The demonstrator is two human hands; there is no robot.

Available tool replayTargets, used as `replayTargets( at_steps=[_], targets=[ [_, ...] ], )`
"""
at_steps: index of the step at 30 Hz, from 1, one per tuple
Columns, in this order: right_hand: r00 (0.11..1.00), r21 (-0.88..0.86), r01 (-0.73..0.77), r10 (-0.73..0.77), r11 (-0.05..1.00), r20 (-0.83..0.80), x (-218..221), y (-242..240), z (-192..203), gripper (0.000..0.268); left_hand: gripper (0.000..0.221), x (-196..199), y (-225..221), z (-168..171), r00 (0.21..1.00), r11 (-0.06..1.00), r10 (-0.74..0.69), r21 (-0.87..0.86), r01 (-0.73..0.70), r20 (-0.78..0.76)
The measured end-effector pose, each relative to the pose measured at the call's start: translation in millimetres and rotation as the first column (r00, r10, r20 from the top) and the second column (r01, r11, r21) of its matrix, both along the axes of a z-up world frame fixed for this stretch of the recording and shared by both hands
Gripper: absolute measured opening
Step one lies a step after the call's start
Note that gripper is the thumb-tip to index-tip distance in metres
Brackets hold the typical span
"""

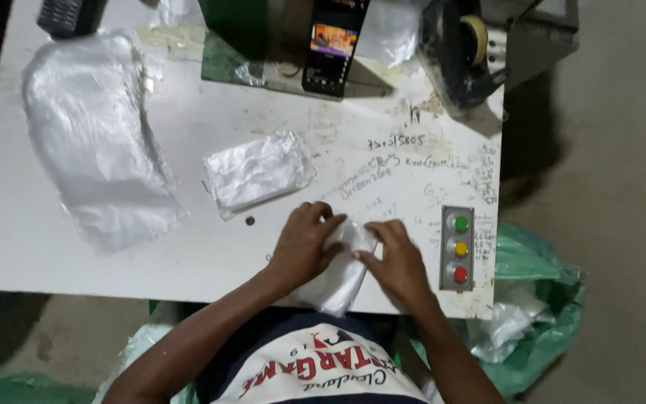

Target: Inspecting and handling small plastic bags at a factory workbench.

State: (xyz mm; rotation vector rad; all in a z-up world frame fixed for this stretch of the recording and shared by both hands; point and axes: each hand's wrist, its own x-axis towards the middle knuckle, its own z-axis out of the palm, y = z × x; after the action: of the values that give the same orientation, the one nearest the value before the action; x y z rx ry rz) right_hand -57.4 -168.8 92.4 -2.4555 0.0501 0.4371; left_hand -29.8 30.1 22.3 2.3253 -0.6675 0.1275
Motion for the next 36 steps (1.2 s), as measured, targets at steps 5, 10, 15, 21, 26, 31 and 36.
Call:
replayTargets(
  at_steps=[5, 10, 15, 21, 26, 31, 36],
  targets=[
    [0.998, 0.036, -0.054, 0.053, 0.998, 0.024, -4.3, -2.1, -25.8, 0.02, 0.018, 11.7, 5.7, -11.2, 0.968, 0.954, -0.25, 0.171, 0.245, 0.007],
    [0.999, 0.167, -0.046, 0.05, 0.985, -0.016, -9.2, 1.7, -35.5, 0.025, 0.032, 12.0, 31.2, 15.9, 0.926, 0.896, -0.258, 0.29, 0.336, -0.277],
    [0.956, 0.052, -0.241, 0.228, 0.969, 0.186, -8.1, 4.9, -43.2, 0.024, 0.019, 4.7, 34.0, -23.0, 0.937, 0.904, -0.348, 0.278, 0.326, 0.032],
    [0.959, 0.285, -0.284, 0.265, 0.916, 0.105, -4.8, 7.8, -45.7, 0.032, 0.015, -1.6, 39.7, -2.6, 0.939, 0.978, -0.189, 0.037, 0.208, -0.286],
    [0.881, 0.501, -0.267, 0.419, 0.823, -0.218, 15.9, -1.4, -17.7, 0.02, 0.022, 7.8, 53.6, 22.8, 0.459, 0.98, -0.183, -0.201, 0.011, -0.869],
    [0.792, 0.488, 0.258, 0.107, 0.834, -0.601, 119.7, -75.3, 2.3, 0.048, 0.021, 7.4, 63.3, 65.1, 0.379, 0.868, -0.149, -0.304, -0.393, -0.913],
    [0.576, 0.141, 0.164, -0.211, 0.976, 0.79, 257.5, -193.3, 1.4, 0.038, 0.019, -2.1, 73.0, 98.0, 0.898, 0.833, 0.169, -0.428, -0.35, -0.407]
  ],
)
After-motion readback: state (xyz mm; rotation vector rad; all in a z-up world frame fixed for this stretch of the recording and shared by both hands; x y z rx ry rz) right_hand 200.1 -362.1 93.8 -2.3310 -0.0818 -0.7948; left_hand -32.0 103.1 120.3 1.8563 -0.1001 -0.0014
